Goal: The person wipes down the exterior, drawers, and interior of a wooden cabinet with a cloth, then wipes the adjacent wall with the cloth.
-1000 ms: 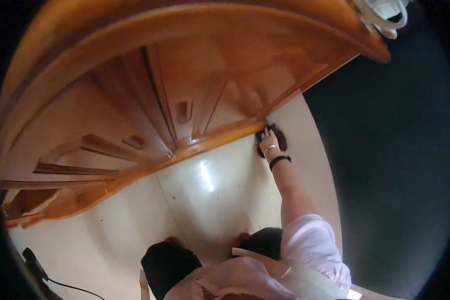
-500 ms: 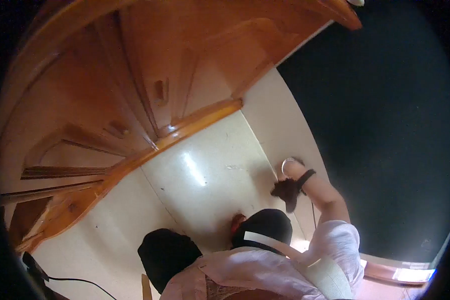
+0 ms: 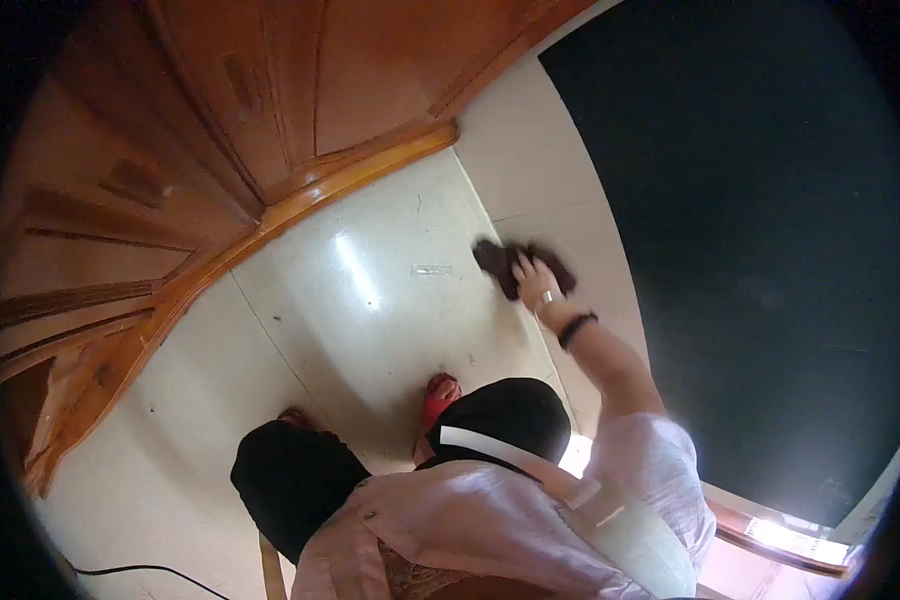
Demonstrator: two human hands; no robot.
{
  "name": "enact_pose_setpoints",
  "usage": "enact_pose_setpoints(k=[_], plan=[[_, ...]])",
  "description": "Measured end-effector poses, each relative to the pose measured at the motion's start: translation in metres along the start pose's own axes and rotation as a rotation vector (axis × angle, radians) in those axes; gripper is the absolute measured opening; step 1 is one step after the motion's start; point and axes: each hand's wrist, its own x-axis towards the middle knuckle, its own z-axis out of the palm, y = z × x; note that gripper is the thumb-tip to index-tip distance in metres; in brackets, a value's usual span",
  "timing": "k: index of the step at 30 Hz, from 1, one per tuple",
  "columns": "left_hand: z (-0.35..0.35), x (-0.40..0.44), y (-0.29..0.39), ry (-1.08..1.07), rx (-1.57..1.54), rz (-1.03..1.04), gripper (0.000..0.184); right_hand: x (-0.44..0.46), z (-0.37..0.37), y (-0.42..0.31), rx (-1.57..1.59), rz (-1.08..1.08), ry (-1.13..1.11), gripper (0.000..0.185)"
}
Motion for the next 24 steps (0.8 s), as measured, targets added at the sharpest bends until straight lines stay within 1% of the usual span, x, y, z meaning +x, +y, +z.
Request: enact_pose_setpoints(k=[1, 2, 3, 4, 6, 8, 10, 11, 12, 13, 15, 16, 17, 18, 19, 20, 21, 22, 23, 24], plan=[[0.000, -0.001, 0.003, 0.001, -0.006, -0.062, 0.064, -0.027, 0.025, -0.023, 0.028, -0.054, -0.104, 0.034], [0.004, -0.004, -0.019, 0.057, 0.147, 0.132, 0.063, -0.054, 0.051, -0.046, 0.060, -0.105, -0.210, 0.033], [0.005, -0.003, -0.021, 0.061, 0.129, 0.139, 0.063, -0.085, 0.053, -0.057, 0.124, -0.172, -0.362, 0.037], [0.005, -0.002, -0.024, 0.079, 0.113, 0.118, 0.062, -0.110, 0.066, -0.074, 0.183, -0.178, -0.502, 0.036], [0.005, -0.002, -0.029, 0.102, 0.108, 0.122, 0.061, -0.133, 0.068, -0.079, 0.248, -0.173, -0.646, 0.036], [0.007, -0.003, -0.031, 0.103, 0.107, 0.129, 0.060, -0.161, 0.030, -0.062, 0.423, -0.090, -0.655, 0.030], [0.014, -0.001, -0.029, 0.099, 0.083, 0.141, 0.059, -0.158, 0.011, -0.035, 0.417, 0.025, -0.408, 0.018], [0.014, -0.001, -0.027, 0.102, 0.075, 0.148, 0.058, -0.151, -0.044, -0.004, 0.430, 0.046, -0.461, 0.020], [0.014, 0.000, -0.027, 0.101, 0.068, 0.147, 0.058, -0.140, -0.070, 0.021, 0.489, 0.114, -0.375, 0.018], [0.014, 0.000, -0.025, 0.104, 0.068, 0.148, 0.057, -0.131, -0.090, 0.034, 0.388, 0.234, -0.049, 0.015], [0.012, -0.001, -0.024, 0.105, 0.068, 0.151, 0.056, -0.098, -0.111, 0.062, 0.348, 0.243, 0.202, 0.016], [0.011, -0.002, -0.023, 0.110, 0.072, 0.162, 0.056, -0.081, -0.104, 0.066, 0.300, 0.246, 0.229, 0.018], [0.009, 0.000, -0.020, 0.118, 0.075, 0.172, 0.055, -0.060, -0.089, 0.063, 0.254, 0.245, 0.262, 0.020], [0.010, 0.002, -0.021, 0.121, 0.081, 0.180, 0.055, -0.045, -0.071, 0.049, 0.202, 0.217, 0.209, 0.024], [0.010, 0.005, -0.019, 0.135, 0.095, 0.198, 0.055, -0.037, -0.038, 0.026, 0.126, 0.202, 0.260, 0.026], [0.010, 0.008, -0.017, 0.159, 0.120, 0.224, 0.054, -0.043, -0.025, 0.009, 0.130, 0.085, 0.074, 0.035], [0.012, 0.014, -0.010, 0.201, 0.147, 0.265, 0.054, -0.040, 0.033, -0.027, 0.236, 0.110, 0.102, 0.038], [0.013, 0.020, -0.002, 0.244, 0.171, 0.298, 0.054, -0.074, 0.025, -0.034, 0.187, -0.082, -0.117, 0.041], [0.011, 0.025, 0.002, 0.322, 0.231, 0.331, 0.054, -0.084, 0.093, -0.084, 0.257, -0.041, -0.132, 0.039], [-0.002, 0.029, 0.028, 0.141, -0.026, 0.069, 0.055, -0.103, 0.175, -0.130, 0.510, -0.054, -0.044, 0.050]])
